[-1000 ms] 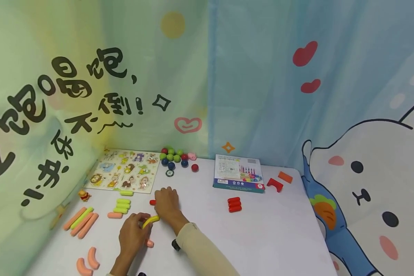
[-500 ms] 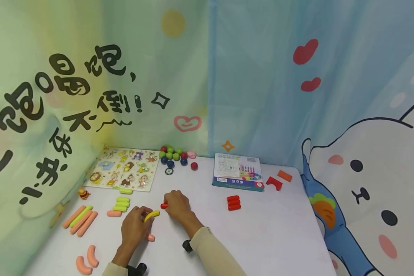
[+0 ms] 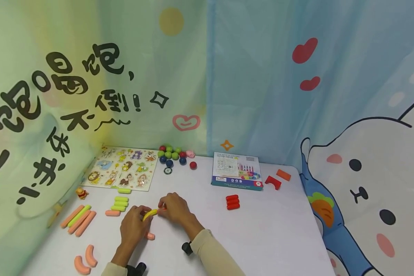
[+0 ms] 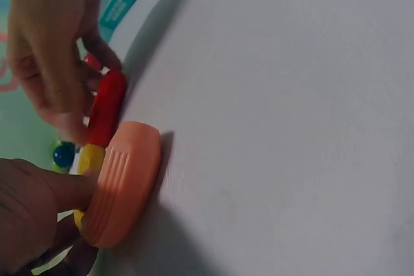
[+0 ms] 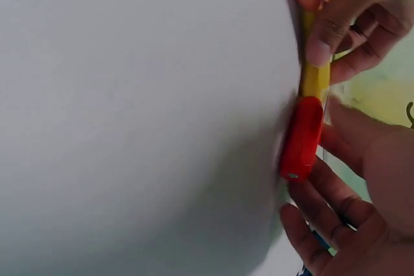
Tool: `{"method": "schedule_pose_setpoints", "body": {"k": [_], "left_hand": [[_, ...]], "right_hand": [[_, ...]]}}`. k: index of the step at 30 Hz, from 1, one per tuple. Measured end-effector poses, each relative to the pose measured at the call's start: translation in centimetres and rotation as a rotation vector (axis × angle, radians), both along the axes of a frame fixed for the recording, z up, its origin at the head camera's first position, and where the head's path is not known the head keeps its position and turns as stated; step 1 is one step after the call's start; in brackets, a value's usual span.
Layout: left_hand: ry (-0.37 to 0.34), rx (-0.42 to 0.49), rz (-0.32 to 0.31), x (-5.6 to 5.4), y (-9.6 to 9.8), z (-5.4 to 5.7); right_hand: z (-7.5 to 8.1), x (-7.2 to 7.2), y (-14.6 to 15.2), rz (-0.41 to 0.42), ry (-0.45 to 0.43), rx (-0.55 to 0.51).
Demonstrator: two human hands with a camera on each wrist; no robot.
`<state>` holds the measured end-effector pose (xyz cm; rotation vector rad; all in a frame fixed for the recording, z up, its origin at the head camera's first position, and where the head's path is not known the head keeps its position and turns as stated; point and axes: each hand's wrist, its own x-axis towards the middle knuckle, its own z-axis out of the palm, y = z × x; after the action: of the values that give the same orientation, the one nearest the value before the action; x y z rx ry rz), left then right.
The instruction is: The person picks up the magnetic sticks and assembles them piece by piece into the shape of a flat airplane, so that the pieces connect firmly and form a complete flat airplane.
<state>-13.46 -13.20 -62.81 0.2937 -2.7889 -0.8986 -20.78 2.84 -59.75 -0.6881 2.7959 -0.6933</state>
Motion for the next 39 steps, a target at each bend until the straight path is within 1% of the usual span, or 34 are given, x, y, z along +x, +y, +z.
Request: {"method": "schedule_pose_setpoints", "body": {"k": [2, 4, 7, 9, 12, 14, 16, 18, 21, 23, 26, 27, 30, 33, 34, 36, 39], "left_hand": [[-0.008, 0.004, 0.001, 0.3, -0.3, 0.2], [-0.019, 0.006, 0.005, 0.6, -0.5, 0.4], [-0.041, 0.011, 0.019, 1.0, -1.0, 0.5], [-0.062, 0.013, 0.028, 1.3, -1.3, 0.6], [-0.085, 0.01, 0.037, 1.6, -1.9, 0.7], [-0.1, 0.015, 0.04, 1.8, -2.3, 0.7], [-0.108, 0.02, 0.042, 2.0, -2.7, 0.8], [-0.116, 0.023, 0.046, 2.1, -3.0, 0.8], [-0.127, 0.025, 0.041, 2.3, -3.4, 0.9], [-0.13, 0.027, 0.034, 2.4, -3.5, 0.9], [-0.126, 0.039, 0.026, 2.5, -3.4, 0.9], [-0.122, 0.043, 0.025, 2.5, -3.3, 0.9], [-0.108, 0.041, 0.031, 2.4, -3.1, 0.9], [-0.101, 0.039, 0.039, 2.3, -2.9, 0.9], [-0.102, 0.038, 0.043, 2.3, -2.9, 0.9], [-0.11, 0.043, 0.048, 2.3, -2.8, 0.8], [-0.12, 0.044, 0.049, 2.1, -2.7, 0.7]], "right_hand": [[0.2, -0.2, -0.5, 0.0, 0.006, -0.016], [0.6, -0.4, -1.2, 0.018, 0.02, -0.015], [1.2, -0.6, -2.6, 0.096, 0.065, 0.024], [1.5, -0.8, -3.6, 0.149, 0.09, 0.071], [1.5, -1.0, -5.4, 0.22, 0.127, 0.142], [1.4, -1.2, -6.7, 0.253, 0.153, 0.185], [1.1, -1.2, -7.9, 0.274, 0.174, 0.208], [0.9, -1.2, -9.0, 0.279, 0.186, 0.225], [0.5, -1.1, -10.3, 0.27, 0.188, 0.244], [0.3, -1.0, -10.8, 0.266, 0.185, 0.278], [0.0, -1.2, -10.7, 0.25, 0.195, 0.317], [-0.1, -1.2, -10.4, 0.24, 0.213, 0.322], [-0.1, -1.6, -9.2, 0.172, 0.28, 0.287], [-0.2, -1.9, -8.0, 0.076, 0.372, 0.25], [-0.2, -1.9, -7.8, 0.047, 0.386, 0.24], [-0.2, -1.9, -7.7, 0.004, 0.404, 0.248], [-0.2, -1.8, -7.9, -0.029, 0.376, 0.246]]}}
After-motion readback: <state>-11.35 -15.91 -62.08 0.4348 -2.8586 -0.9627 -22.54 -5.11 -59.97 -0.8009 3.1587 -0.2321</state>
